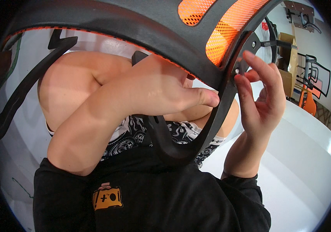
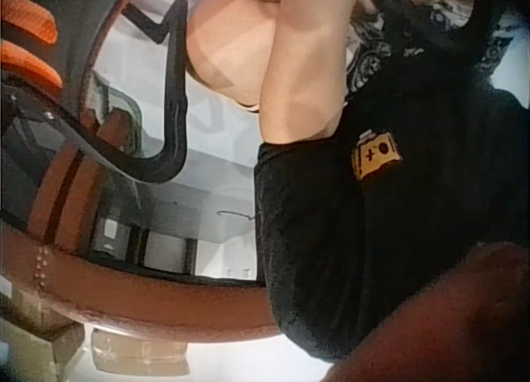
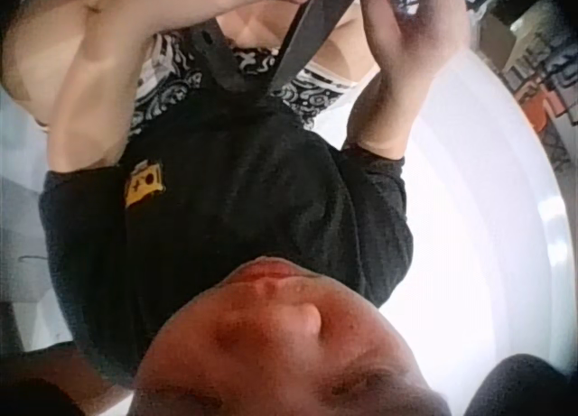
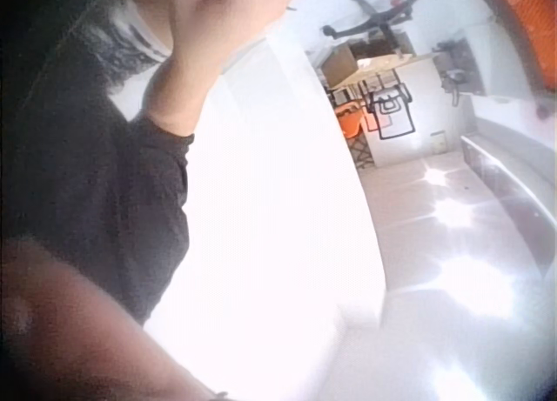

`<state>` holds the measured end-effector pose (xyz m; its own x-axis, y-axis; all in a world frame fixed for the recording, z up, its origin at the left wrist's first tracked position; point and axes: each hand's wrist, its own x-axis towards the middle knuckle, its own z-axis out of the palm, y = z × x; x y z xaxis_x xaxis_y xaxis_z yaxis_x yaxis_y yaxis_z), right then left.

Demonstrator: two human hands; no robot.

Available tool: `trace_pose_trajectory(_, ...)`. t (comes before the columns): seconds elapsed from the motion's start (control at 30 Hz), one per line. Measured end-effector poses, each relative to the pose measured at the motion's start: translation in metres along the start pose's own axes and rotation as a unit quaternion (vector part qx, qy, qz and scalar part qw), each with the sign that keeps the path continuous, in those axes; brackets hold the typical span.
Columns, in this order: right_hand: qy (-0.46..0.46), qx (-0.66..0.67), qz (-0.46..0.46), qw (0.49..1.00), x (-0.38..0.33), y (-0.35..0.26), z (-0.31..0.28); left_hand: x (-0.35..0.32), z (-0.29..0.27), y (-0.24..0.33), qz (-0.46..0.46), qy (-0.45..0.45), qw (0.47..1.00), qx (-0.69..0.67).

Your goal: The person assembles an office chair by attaching the backrest to the seat using a screwdriver and screws. They tighten multiple screws on both sides of the backrest, then flip the chair to attach the seat base.

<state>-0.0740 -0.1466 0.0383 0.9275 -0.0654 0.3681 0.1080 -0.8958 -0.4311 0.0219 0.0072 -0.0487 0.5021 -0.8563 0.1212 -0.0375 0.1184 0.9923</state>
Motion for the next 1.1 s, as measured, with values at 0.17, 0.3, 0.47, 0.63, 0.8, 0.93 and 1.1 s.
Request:
trace_pose_trajectory(0.17,-0.046,0.021,0.002,0.999,0.004,0.006,-0.005,-0.001,-0.003,0.008,-0.042,-0.011,0.999,-0.007)
trace_pose_trajectory(0.3,0.024,0.032,0.058,0.998,-0.003,0.014,-0.008,-0.002,-0.007,0.02,-0.16,-0.071,0.984,-0.03)
trace_pose_trajectory(0.47,0.069,-0.015,0.055,0.996,-0.022,0.023,-0.01,-0.001,-0.004,0.019,-0.214,-0.071,0.97,-0.088)
trace_pose_trajectory(0.63,0.106,-0.003,0.081,0.991,-0.047,0.027,-0.005,-0.003,0.004,0.004,0.017,0.042,0.998,-0.052)
trace_pose_trajectory(0.8,0.118,0.009,0.09,0.989,-0.066,0.023,0.001,-0.007,-0.001,0.008,-0.049,-0.015,0.999,-0.018)
trace_pose_trajectory(0.93,0.117,0.039,0.107,0.987,-0.076,0.015,0.005,-0.007,-0.004,0.016,-0.175,-0.076,0.981,-0.037)
trace_pose_trajectory(1.1,0.1,0.092,0.099,0.986,-0.082,0.006,0.012,-0.005,-0.004,0.018,-0.105,-0.07,0.991,-0.033)
